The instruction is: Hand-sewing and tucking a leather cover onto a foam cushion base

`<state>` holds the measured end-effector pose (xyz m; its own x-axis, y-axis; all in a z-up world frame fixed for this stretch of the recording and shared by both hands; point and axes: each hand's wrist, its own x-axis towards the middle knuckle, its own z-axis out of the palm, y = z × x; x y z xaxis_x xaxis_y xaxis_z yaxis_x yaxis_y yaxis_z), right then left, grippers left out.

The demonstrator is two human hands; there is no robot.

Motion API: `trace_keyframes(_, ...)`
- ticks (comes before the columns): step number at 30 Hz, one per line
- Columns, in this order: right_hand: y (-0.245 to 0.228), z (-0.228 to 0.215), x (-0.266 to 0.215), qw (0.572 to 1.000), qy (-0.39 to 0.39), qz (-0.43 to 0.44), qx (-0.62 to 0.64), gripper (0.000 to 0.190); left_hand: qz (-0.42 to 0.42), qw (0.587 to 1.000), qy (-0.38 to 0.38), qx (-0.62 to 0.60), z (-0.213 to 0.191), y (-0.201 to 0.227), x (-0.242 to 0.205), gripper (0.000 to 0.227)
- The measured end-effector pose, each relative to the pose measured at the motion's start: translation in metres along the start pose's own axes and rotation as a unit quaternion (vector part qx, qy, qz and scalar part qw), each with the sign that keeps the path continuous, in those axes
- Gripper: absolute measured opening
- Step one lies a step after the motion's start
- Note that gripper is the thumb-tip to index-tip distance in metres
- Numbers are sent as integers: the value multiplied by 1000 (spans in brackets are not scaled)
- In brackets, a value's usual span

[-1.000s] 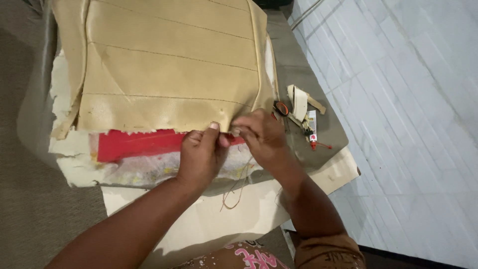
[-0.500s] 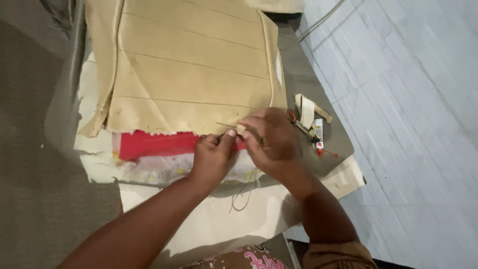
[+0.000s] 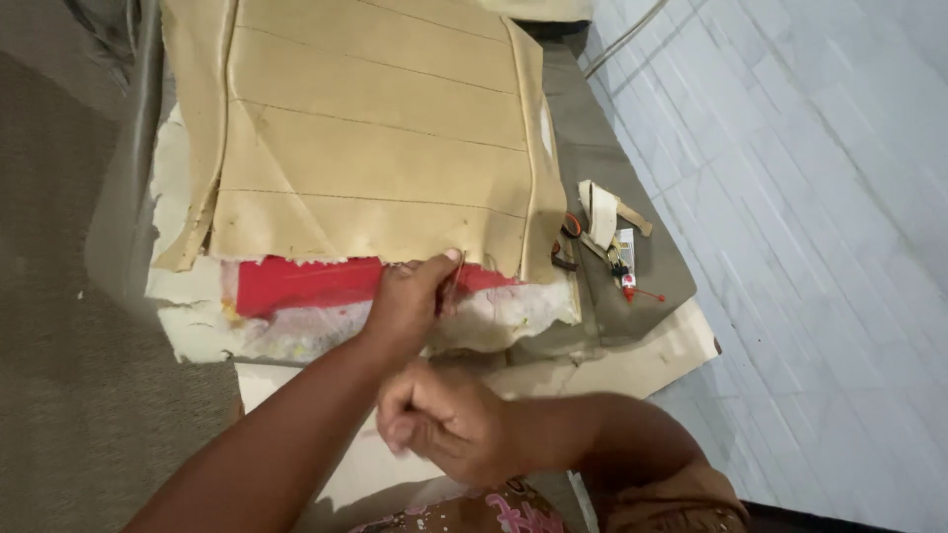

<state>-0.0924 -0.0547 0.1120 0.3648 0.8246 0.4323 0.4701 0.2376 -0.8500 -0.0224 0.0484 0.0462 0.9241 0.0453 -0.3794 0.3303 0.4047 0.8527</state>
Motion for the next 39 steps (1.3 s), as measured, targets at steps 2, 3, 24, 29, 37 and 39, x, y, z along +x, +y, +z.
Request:
trace_keyframes(2,-3,3,-31,942,-75,294,147,30,-55,998,-8,-2,-2,10,-6,54)
trace_keyframes(3,-2,-2,-34,942,-72,294,146,30,-56,998,-11,-1,-2,10,-5,54)
trace_keyframes(24,37,-58,-32,836,121,93,-526,6,4,994,-13,-108,-2,-12,-2,44)
trace_keyframes(29,6,-44,-43,881,-265,218,-327,15,12,998,2,-67,-4,-9,-5,42)
trace_keyframes(37,-24,-111,-33,926,8,164,-341,26,106,993,42,2,1,-31,4,42)
trace_keyframes(39,-16,-114,-26,889,95,88,-440,23,114,992,55,6,1,-40,9,43)
